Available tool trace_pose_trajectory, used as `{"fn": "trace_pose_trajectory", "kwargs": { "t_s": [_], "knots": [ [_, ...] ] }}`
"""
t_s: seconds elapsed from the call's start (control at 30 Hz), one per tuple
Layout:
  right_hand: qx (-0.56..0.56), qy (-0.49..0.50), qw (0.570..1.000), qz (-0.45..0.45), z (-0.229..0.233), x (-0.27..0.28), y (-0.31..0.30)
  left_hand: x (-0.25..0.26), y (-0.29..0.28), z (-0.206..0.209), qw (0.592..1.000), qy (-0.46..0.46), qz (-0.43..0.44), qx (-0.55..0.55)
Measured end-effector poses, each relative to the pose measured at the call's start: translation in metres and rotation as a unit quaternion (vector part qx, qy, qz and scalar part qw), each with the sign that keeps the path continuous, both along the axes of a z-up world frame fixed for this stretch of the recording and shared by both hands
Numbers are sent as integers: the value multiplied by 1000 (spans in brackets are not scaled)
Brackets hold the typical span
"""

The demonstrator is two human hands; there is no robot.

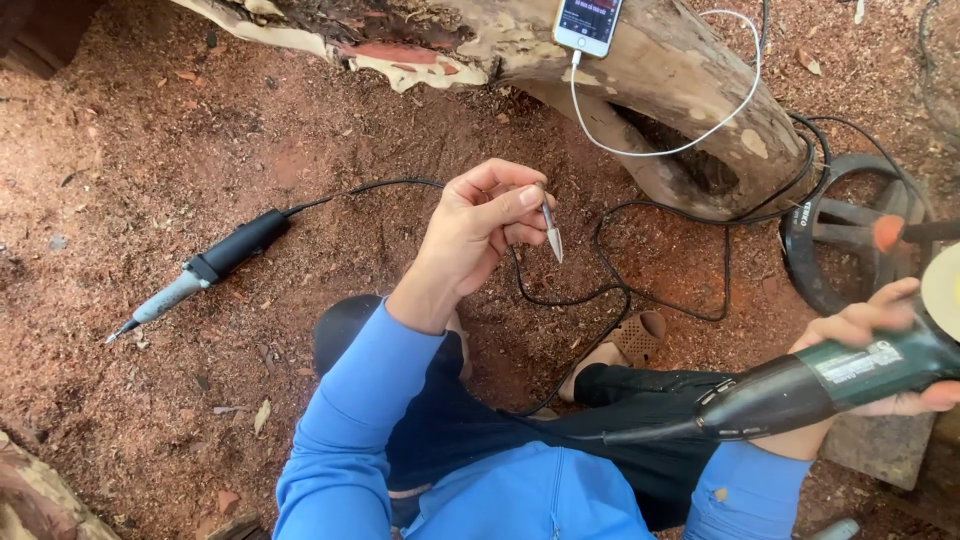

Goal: Sharpening a small metal tool bit using a handheld angle grinder while sitting on the ground.

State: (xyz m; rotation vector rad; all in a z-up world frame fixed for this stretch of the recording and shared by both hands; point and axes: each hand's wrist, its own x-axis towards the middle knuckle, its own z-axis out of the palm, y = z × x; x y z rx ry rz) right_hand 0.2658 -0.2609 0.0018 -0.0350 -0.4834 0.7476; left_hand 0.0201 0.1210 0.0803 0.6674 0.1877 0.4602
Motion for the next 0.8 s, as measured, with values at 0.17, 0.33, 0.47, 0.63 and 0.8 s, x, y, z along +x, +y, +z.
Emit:
{"fn": "trace_pose_trajectory", "kwargs": {
  "t_s": [0.17, 0.33, 0.47, 0.63, 0.8],
  "knots": [
    [-83, -108, 989, -58, 57, -13, 33, -1, 2, 0, 1000, -31, -1, 1],
    [-369, -231, 869, -236, 61, -25, 44, -2, 2, 2, 998, -28, 24, 51],
    [-399, -347, 784, -325, 53, -36, 52, -2, 3, 2, 994, -12, 58, 95],
    [-333, -443, 767, -322, 55, -43, 64, -4, 9, 0, 994, -15, 83, 76],
    [-389, -589, 593, -386, 89, -78, 99, -4, 8, -1, 995, -12, 79, 61]
  ]
}}
